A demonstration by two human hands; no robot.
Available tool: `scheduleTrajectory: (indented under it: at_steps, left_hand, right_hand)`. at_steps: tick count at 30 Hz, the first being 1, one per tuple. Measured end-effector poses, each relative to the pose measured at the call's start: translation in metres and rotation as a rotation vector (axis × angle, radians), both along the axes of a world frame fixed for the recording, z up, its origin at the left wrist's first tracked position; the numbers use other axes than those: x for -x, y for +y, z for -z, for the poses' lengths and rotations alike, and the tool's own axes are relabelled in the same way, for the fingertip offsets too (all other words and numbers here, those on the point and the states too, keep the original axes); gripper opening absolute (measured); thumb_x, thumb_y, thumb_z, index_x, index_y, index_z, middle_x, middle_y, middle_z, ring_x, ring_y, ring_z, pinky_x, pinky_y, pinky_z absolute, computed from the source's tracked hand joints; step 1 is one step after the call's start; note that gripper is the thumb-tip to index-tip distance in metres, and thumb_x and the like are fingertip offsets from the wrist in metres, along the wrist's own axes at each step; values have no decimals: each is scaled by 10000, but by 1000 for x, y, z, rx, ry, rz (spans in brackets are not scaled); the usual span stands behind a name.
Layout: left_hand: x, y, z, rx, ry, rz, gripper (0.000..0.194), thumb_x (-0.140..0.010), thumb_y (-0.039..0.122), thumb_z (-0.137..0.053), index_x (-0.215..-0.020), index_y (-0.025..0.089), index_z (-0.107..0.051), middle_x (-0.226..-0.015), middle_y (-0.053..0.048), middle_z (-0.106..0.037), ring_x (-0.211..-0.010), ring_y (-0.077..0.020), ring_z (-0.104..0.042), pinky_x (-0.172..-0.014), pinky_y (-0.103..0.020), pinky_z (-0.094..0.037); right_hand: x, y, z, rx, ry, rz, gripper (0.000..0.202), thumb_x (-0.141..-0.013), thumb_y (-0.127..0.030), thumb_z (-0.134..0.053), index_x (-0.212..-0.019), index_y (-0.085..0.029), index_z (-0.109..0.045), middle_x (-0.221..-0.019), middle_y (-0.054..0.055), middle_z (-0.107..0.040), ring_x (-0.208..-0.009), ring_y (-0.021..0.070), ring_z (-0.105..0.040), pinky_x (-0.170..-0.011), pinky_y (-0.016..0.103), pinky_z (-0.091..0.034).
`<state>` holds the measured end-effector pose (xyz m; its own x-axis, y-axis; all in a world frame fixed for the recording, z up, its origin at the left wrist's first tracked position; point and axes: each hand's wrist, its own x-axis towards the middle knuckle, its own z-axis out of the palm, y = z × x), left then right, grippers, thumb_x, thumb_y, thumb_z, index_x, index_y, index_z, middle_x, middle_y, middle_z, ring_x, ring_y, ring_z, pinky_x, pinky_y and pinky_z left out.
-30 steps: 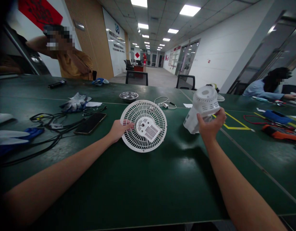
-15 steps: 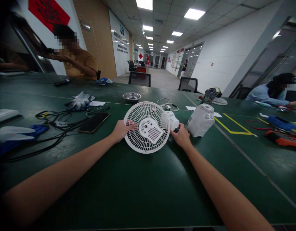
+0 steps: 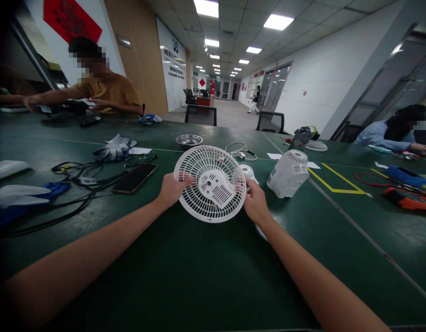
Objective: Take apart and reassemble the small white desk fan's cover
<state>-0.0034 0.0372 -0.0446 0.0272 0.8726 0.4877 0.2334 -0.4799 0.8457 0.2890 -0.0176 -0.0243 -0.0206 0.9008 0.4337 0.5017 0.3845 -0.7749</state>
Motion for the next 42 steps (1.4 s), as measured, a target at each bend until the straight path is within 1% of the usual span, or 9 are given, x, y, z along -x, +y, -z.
scheduleTrajectory:
  at_steps: [6,11,18,23,26,31,34,37,42]
  left_hand:
    - [-1,-4,-3,-35,-7,-49,168,-840,349,-741,-821,181,-744,-786,-45,-768,-747,-215,-723,-736,-357,-575]
    - [-2,0,-1,9,-53,30,279,-864,427,-712,-956,164,-734,-895,-67,-758,-811,-218,-707,-754,-350,-562]
    - [2,19,12,475,-456,271,304,-934,390,-561,-1060,136,-668,-908,-94,-732,-673,-174,-665,-526,-254,-492]
    - [8,17,3,805,-688,478,549,-1016,510,-351,-963,82,-691,-825,-159,-746,-792,-263,-732,-735,-372,-585]
    - [10,18,-2,938,-702,556,405,-998,399,-465,-964,65,-691,-816,-152,-751,-779,-245,-744,-812,-367,-593]
    - [7,23,0,995,-681,510,189,-959,165,-540,-1044,60,-673,-910,-143,-767,-778,-212,-757,-828,-349,-616]
    - [5,23,1,996,-677,451,160,-951,161,-570,-1019,61,-675,-906,-151,-766,-763,-217,-759,-811,-363,-629]
    - [5,21,0,964,-679,428,134,-931,179,-616,-983,82,-693,-905,-150,-768,-760,-220,-758,-786,-358,-637]
    - [5,20,0,931,-653,408,129,-908,206,-657,-920,92,-715,-859,-134,-764,-716,-195,-745,-743,-325,-634]
  right_hand:
    - [34,-14,12,528,638,-346,463,-917,-645,-449,-1146,-303,-661,-1104,55,-755,-1131,302,-674,-921,537,-555]
    - [34,-16,10,402,715,-288,458,-865,-604,-559,-1187,-287,-634,-1110,62,-745,-1090,311,-682,-849,507,-587]
    - [15,-14,0,83,373,-49,569,-788,-464,-728,-1281,-271,-520,-970,32,-678,-805,217,-660,-677,353,-544]
    - [11,-16,5,-47,30,-75,658,-790,-476,-753,-1338,-277,-448,-986,36,-663,-810,203,-631,-722,355,-529]
    - [14,-19,5,-68,-173,-94,708,-763,-500,-784,-1337,-262,-445,-1031,58,-676,-824,215,-636,-768,386,-536]
    - [12,-15,0,-80,-340,-176,670,-817,-516,-728,-1367,-237,-466,-1177,105,-650,-980,260,-645,-881,430,-536]
    - [-3,-2,2,-228,-346,-11,526,-897,-458,-621,-1353,-224,-504,-1200,121,-621,-1066,285,-608,-963,481,-502]
    - [-24,19,8,-325,-386,219,625,-805,-418,-712,-1363,-214,-515,-1314,156,-556,-1250,359,-501,-1085,572,-401]
    - [-45,42,23,-133,-257,192,838,-650,-357,-819,-1401,-259,-462,-1191,87,-643,-1069,323,-616,-1030,584,-447]
